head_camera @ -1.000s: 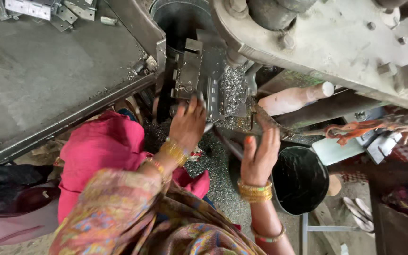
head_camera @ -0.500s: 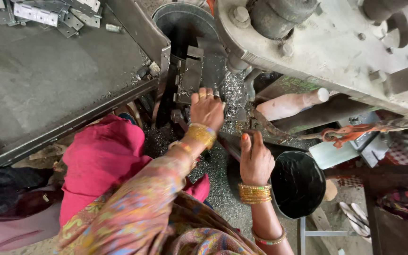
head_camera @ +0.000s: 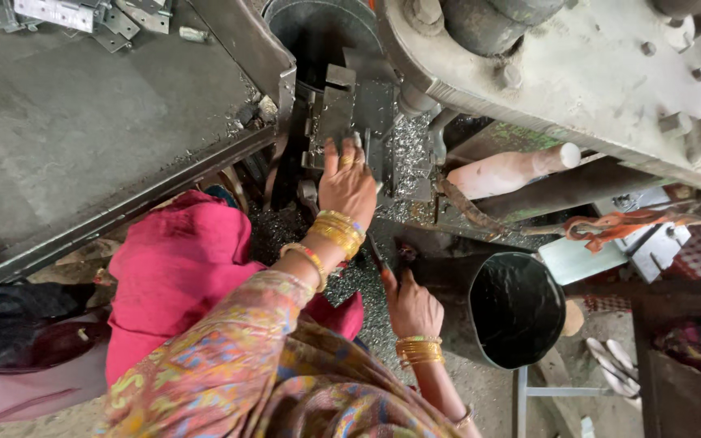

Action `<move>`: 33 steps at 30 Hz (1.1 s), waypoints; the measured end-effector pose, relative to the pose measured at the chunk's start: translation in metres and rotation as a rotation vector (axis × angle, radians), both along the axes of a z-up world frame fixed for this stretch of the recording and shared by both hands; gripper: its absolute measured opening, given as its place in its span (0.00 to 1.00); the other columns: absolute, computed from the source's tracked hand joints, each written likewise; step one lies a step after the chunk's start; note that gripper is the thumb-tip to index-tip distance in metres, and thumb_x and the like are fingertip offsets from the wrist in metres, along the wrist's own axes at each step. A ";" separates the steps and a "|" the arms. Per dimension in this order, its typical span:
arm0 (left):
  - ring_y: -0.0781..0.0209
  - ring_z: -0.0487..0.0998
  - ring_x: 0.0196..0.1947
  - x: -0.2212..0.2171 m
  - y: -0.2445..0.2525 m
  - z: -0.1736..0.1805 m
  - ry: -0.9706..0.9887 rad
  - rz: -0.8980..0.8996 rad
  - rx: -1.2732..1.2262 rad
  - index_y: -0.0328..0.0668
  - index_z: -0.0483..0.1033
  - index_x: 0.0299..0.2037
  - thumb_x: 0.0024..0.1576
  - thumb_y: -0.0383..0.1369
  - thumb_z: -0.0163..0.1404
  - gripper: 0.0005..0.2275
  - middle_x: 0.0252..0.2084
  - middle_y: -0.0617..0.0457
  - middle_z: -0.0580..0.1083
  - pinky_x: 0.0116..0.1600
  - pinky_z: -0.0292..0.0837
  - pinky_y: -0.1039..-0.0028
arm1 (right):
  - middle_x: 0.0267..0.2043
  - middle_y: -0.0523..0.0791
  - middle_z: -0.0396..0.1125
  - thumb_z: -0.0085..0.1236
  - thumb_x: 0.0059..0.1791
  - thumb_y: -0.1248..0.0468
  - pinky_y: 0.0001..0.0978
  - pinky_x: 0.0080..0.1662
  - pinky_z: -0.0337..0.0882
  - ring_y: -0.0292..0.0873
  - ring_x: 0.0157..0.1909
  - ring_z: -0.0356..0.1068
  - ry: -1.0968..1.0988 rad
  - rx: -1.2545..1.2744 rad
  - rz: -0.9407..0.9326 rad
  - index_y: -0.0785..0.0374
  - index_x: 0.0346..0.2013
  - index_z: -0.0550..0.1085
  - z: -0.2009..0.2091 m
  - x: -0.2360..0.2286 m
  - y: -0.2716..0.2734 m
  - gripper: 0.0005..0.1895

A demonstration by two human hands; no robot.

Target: The person operates a hydraulic press machine to shape metal pieces. They repeatedly pick up metal pieces, place them into the press, and remove the shaped pieces.

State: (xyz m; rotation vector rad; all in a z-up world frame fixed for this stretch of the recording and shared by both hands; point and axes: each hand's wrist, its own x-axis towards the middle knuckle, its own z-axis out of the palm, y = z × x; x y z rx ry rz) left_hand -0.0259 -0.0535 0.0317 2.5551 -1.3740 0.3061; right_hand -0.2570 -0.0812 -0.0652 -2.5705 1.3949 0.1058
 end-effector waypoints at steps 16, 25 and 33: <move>0.47 0.58 0.73 -0.005 0.024 -0.008 0.083 -0.046 0.027 0.37 0.81 0.52 0.62 0.33 0.44 0.15 0.71 0.46 0.64 0.74 0.35 0.44 | 0.34 0.56 0.71 0.38 0.61 0.47 0.52 0.39 0.70 0.62 0.38 0.71 -0.005 0.167 0.027 0.59 0.48 0.77 -0.090 -0.038 -0.016 0.23; 0.49 0.58 0.71 0.001 -0.010 -0.007 -0.044 0.031 0.005 0.37 0.80 0.53 0.59 0.31 0.43 0.17 0.70 0.44 0.63 0.74 0.32 0.43 | 0.34 0.55 0.71 0.37 0.58 0.48 0.55 0.38 0.70 0.61 0.37 0.72 -0.111 -0.069 0.150 0.60 0.52 0.74 -0.056 -0.023 -0.014 0.23; 0.48 0.56 0.75 0.016 -0.015 0.001 -0.002 0.020 0.180 0.38 0.81 0.50 0.62 0.29 0.44 0.13 0.72 0.44 0.63 0.75 0.31 0.45 | 0.38 0.59 0.72 0.23 0.59 0.39 0.59 0.43 0.69 0.65 0.42 0.71 -0.098 -0.022 0.181 0.59 0.57 0.73 -0.008 -0.024 -0.037 0.35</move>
